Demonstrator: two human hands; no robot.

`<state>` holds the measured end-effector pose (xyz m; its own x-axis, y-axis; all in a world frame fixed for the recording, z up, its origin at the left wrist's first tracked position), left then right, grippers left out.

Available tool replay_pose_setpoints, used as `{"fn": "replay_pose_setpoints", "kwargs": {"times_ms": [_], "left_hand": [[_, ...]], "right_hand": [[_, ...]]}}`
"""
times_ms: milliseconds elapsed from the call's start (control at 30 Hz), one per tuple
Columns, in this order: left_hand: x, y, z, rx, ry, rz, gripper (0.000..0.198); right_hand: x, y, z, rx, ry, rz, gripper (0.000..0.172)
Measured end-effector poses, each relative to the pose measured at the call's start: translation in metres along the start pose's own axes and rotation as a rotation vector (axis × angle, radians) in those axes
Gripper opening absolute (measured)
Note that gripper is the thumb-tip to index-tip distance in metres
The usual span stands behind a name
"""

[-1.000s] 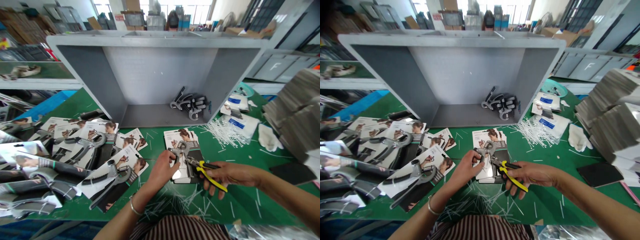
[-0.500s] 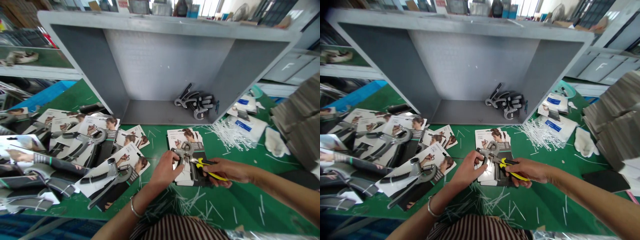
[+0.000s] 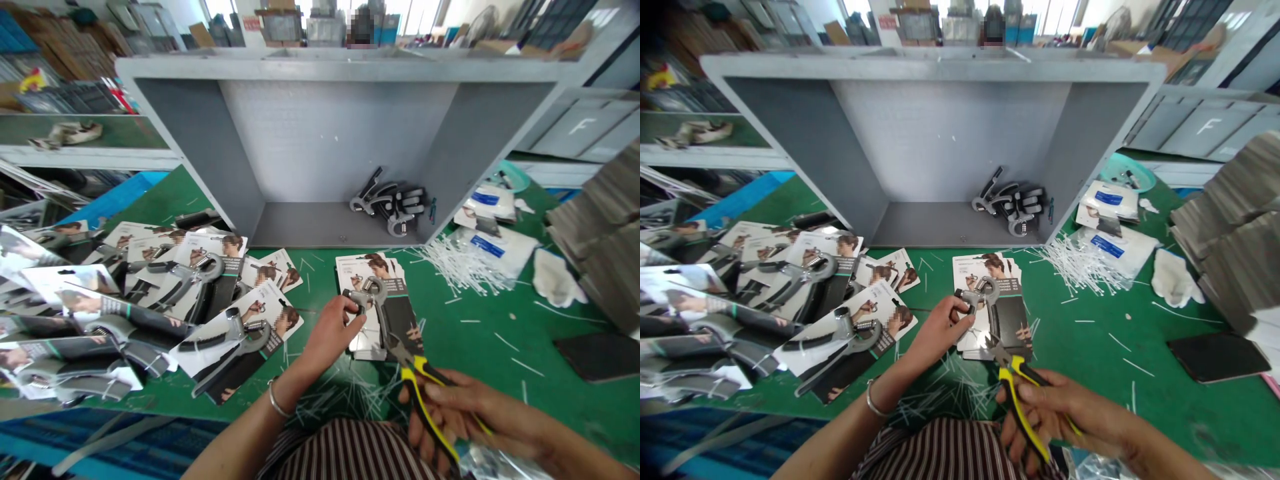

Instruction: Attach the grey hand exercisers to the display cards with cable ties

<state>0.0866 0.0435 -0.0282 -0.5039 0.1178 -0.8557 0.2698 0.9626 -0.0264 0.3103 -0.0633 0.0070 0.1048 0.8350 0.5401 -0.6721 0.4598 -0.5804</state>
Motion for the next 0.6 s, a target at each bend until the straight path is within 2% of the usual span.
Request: {"fn": "replay_pose_setpoints", "kwargs": {"times_ms": [100, 200, 400, 600], "left_hand": [[-0.001, 0.002, 0.002, -0.010, 0.010, -0.024, 0.013], [-0.002, 0.002, 0.002, 0.001, 0.014, -0.026, 0.013], [-0.001, 0.000, 0.002, -0.013, 0.021, -0.010, 0.013], [-0.002, -0.003, 0.003, -0.031, 0.022, -0.038, 0.016]], "right_hand": [[-0.037, 0.020, 0.019, 0.122, 0.317, -0.082, 0.039], [-0.052, 0.048, 0.028, 0.172, 0.515, -0.173, 0.039], [-0.061, 0.072, 0.019, 0.163, 0.622, -0.259, 0.036], [-0.069, 0.078, 0.016, 0.185, 0.701, -0.183, 0.030]]}}
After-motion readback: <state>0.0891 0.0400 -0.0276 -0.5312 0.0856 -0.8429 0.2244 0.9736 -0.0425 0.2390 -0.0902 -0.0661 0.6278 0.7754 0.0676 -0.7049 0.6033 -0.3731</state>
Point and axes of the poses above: each hand's wrist, its own y-axis towards the middle knuckle, its own z-axis out of the palm, x = y × z, the point moved 2 cm from there along y, towards the middle knuckle, and after that the axes turned 3 degrees about y, right-handed, at the moved point
